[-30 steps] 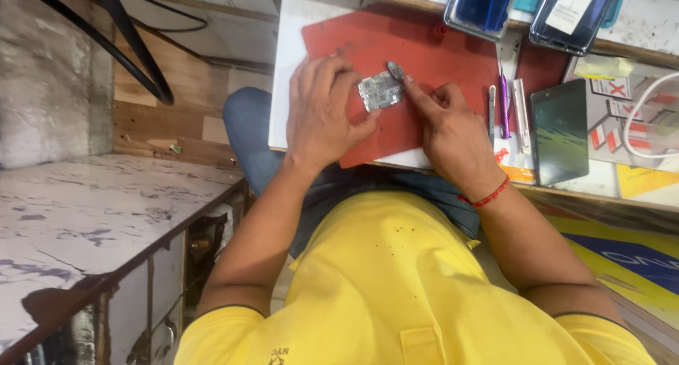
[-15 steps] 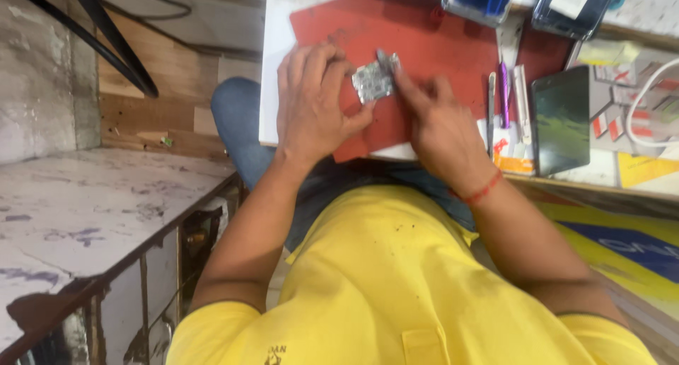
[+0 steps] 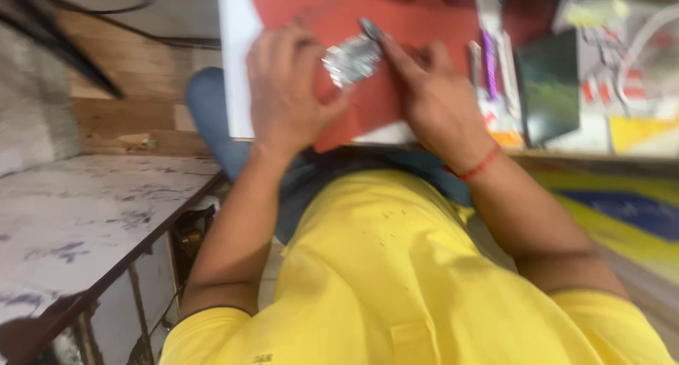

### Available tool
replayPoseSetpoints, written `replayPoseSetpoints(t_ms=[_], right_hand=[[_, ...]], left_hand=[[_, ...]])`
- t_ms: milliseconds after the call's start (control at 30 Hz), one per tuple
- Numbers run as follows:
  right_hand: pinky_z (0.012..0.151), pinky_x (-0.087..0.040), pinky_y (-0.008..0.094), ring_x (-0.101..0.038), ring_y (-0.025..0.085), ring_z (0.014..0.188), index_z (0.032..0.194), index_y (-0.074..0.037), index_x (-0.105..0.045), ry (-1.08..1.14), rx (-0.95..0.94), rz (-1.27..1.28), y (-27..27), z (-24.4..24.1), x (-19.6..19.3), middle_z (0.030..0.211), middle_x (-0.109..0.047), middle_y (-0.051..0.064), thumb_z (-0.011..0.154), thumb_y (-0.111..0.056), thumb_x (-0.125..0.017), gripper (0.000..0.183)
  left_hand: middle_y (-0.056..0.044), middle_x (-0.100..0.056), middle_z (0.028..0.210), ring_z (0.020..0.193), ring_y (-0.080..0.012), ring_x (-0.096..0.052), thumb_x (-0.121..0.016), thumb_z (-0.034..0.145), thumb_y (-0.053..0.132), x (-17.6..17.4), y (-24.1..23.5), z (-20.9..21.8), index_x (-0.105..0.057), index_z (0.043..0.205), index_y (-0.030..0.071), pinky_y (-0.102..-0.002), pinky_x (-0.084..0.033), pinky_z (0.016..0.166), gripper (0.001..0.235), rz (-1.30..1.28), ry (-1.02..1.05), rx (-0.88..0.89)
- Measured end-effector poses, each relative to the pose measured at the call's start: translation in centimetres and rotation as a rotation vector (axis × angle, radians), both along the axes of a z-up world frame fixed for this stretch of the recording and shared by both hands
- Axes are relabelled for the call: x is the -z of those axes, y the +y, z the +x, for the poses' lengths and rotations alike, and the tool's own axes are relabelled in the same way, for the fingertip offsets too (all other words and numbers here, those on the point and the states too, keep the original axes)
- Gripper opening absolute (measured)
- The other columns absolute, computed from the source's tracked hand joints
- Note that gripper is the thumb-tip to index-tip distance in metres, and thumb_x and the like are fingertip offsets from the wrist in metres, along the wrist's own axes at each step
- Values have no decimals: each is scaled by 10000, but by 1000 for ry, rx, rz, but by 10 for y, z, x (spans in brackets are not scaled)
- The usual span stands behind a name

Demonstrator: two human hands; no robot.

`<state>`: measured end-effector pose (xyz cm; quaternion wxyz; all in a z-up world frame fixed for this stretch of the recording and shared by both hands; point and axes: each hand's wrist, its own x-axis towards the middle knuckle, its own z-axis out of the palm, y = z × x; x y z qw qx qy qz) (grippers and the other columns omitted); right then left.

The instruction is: The person uses a small brush to clean a small electronic component placed on a red mat. They repeatedly brush the component's surface and edges, occasionally adjusting its position.

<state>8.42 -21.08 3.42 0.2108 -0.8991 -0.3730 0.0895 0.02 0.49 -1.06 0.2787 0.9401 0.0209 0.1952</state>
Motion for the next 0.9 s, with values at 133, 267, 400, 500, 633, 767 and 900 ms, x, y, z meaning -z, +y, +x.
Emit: replayPoseSetpoints(t_ms=[133, 267, 400, 500, 633, 767, 900], right_hand=[[678, -550, 507, -661, 436, 765, 1544, -179, -487, 179, -116, -94, -10, -9, 14, 1143, -582, 246, 878, -9, -508, 688], [718, -554, 512, -655, 453, 816, 1555, -164, -488, 106, -30, -11, -9, -6, 10, 1202, -590, 234, 930, -26, -511, 641], [689, -559, 511, -665, 438, 792, 1531, -179, -507, 139, -150, -76, 7, -7, 1, 1136, -582, 237, 924, -39, -517, 623], [717, -548, 524, -655, 456, 818, 1543, -187, -526, 37, 20, -14, 2, -10, 3, 1188, -606, 208, 991, -63, -530, 566], [666, -555, 510, -668, 436, 793, 1512, -205, -536, 163, -135, -18, 1, -10, 9, 1142, -588, 239, 928, -43, -503, 607], [687, -554, 513, -660, 445, 816, 1532, -154, -502, 130, -22, 40, -13, -11, 17, 1197, -593, 236, 929, -57, -499, 611], [633, -570, 478, -677, 412, 807, 1501, -160, -530, 174, -129, 47, -12, -10, 20, 1149, -580, 242, 870, -46, -531, 641]], left_hand=[[-80, -542, 1296, 1309, -341, -481, -914, 772, 261, -1, -3, 1, -652, 1124, 84, -496, -376, 1133, 473, 38, -3, 3], [-76, -539, 1295, 1317, -321, -486, -931, 784, 269, -1, -5, -1, -648, 1106, 81, -504, -369, 1159, 468, 71, -1, 0], [-82, -548, 1292, 1317, -335, -491, -929, 796, 273, -4, -3, -2, -659, 1148, 77, -503, -377, 1143, 485, 64, -3, 1], [-108, -539, 1326, 1350, -356, -481, -902, 828, 260, 2, -13, -11, -655, 1180, 40, -511, -375, 1165, 483, 64, 19, -13], [-119, -542, 1388, 1378, -363, -484, -895, 889, 259, 0, -16, -19, -664, 1243, 27, -539, -358, 1207, 482, 103, 7, -40], [-121, -558, 1375, 1351, -357, -510, -902, 936, 274, 4, -22, -22, -672, 1228, 29, -548, -375, 1196, 445, 135, -17, -42], [-128, -625, 1223, 1183, -332, -579, -864, 962, 151, -6, -29, -21, -713, 1179, 15, -472, -484, 1023, 296, 2, -41, -49]])
